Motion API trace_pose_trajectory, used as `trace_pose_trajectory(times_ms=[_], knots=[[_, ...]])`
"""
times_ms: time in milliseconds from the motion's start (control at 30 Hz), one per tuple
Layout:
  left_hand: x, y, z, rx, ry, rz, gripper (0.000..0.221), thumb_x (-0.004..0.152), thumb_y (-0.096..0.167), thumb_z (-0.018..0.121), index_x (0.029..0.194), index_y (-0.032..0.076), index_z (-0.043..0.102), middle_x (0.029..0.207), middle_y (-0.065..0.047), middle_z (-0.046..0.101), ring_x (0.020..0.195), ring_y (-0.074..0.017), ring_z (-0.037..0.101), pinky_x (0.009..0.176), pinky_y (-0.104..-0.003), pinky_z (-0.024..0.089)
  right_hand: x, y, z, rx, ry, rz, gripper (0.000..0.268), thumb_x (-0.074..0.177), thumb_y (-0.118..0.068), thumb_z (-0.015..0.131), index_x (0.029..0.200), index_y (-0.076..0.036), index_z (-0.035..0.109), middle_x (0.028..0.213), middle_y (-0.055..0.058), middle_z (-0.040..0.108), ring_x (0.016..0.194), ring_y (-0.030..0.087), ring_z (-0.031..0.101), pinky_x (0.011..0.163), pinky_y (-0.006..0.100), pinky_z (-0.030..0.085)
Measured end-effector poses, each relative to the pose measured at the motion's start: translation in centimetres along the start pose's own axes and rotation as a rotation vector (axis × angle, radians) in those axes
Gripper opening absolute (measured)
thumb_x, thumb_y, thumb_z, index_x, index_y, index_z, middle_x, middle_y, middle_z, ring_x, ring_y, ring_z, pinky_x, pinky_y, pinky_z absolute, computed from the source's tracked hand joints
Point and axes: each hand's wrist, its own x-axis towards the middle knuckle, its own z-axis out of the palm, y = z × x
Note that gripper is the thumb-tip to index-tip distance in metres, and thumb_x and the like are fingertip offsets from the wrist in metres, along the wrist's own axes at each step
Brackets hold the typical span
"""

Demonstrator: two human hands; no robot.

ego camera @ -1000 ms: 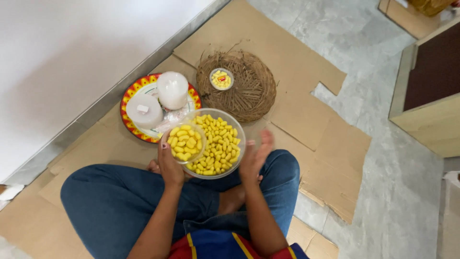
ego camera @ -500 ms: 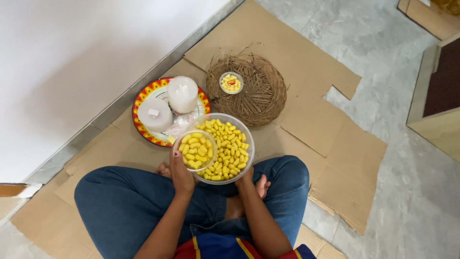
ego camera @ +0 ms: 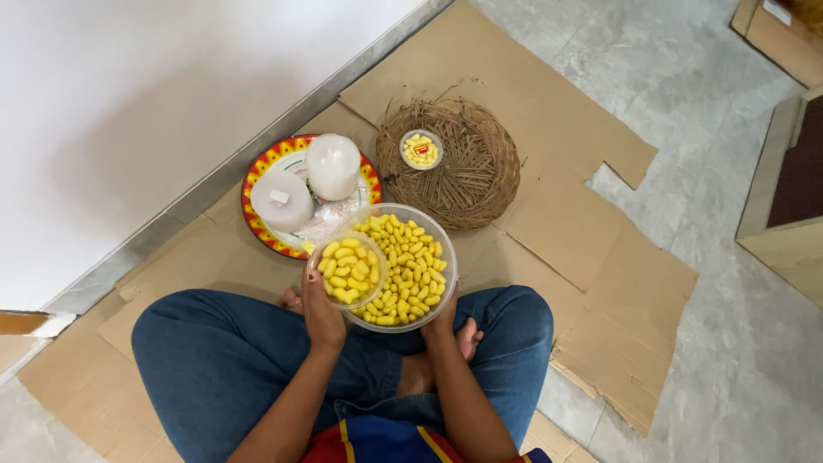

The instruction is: A person sits on the floor and manually sorts small yellow food items in a plastic bowl.

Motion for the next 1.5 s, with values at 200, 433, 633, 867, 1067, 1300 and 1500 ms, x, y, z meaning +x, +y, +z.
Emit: trace_pose_trajectory(times_ms=[200, 433, 633, 867, 1067, 1300, 1500], knots=[[0.1, 0.1, -0.4, -0.053, -0.025, -0.020, 0.063, 0.108, 0.042, 0.030, 0.148, -0.004, 0.045, 0.148, -0.031, 0.046, 0.138, -0.0408, 0.044, 0.117, -0.052, 0.035, -0.9, -2.5, -5.6, -0.026, -0.021, 0.003, 0.060, 0.105, -0.047, 0.052, 0.138, 0.002, 0.057, 0.137, 0.030, 0.060, 0.122, 0.039, 0.064, 0.102, 0.052, 0.052], [0.2, 0.0, -0.2, -0.146, 0.014, -0.049, 0.061, 0.108, 0.042, 0.032, 0.148, -0.001, 0.046, 0.150, -0.030, 0.044, 0.140, -0.0396, 0.043, 0.117, -0.052, 0.035, -2.2, -4.3, -8.8, -0.058, -0.042, -0.003, 0.060, 0.105, -0.048, 0.051, 0.139, 0.001, 0.057, 0.137, 0.029, 0.060, 0.123, 0.039, 0.063, 0.103, 0.052, 0.051], [0.2, 1.6, -0.2, -0.063, 0.017, -0.019, 0.057, 0.109, 0.036, 0.030, 0.147, -0.004, 0.045, 0.151, -0.030, 0.043, 0.141, -0.0409, 0.041, 0.119, -0.052, 0.033, -3.1, -4.3, -11.1, -0.082, -0.054, 0.007, 0.060, 0.105, -0.049, 0.050, 0.139, 0.000, 0.058, 0.137, 0.029, 0.061, 0.123, 0.039, 0.063, 0.104, 0.052, 0.051], [0.6, 0.0, -1.9, -0.060, 0.036, -0.018, 0.058, 0.110, 0.039, 0.029, 0.148, 0.001, 0.047, 0.151, -0.027, 0.044, 0.138, -0.0385, 0.046, 0.115, -0.051, 0.040, -4.0, -4.3, -12.5, -0.085, -0.069, 0.005, 0.060, 0.106, -0.051, 0.049, 0.139, -0.002, 0.058, 0.137, 0.028, 0.061, 0.123, 0.039, 0.063, 0.105, 0.052, 0.050], [0.0, 1.4, -1.1, -0.060, 0.029, -0.009, 0.056, 0.110, 0.037, 0.030, 0.147, -0.002, 0.047, 0.149, -0.029, 0.045, 0.137, -0.0380, 0.046, 0.113, -0.051, 0.040, -3.8, -4.3, -12.8, -0.086, -0.093, -0.010, 0.060, 0.106, -0.052, 0.048, 0.139, -0.003, 0.059, 0.138, 0.028, 0.061, 0.123, 0.039, 0.063, 0.105, 0.052, 0.050], [1.2, -1.5, -3.0, -0.191, -0.017, -0.107, 0.060, 0.110, 0.041, 0.025, 0.154, 0.002, 0.037, 0.155, -0.029, 0.038, 0.138, -0.0416, 0.045, 0.109, -0.052, 0.045, -3.4, -5.2, -13.5, -0.091, -0.110, -0.024, 0.061, 0.106, -0.053, 0.046, 0.139, -0.004, 0.059, 0.138, 0.027, 0.061, 0.124, 0.039, 0.063, 0.106, 0.052, 0.049], [1.4, -1.2, -3.0, -0.176, -0.053, -0.110, 0.063, 0.109, 0.047, 0.027, 0.154, 0.005, 0.037, 0.155, -0.027, 0.040, 0.138, -0.0390, 0.047, 0.106, -0.050, 0.047, -3.4, -5.3, -13.7, -0.094, -0.134, -0.036, 0.061, 0.106, -0.054, 0.045, 0.139, -0.005, 0.059, 0.138, 0.027, 0.061, 0.124, 0.039, 0.062, 0.107, 0.052, 0.049]])
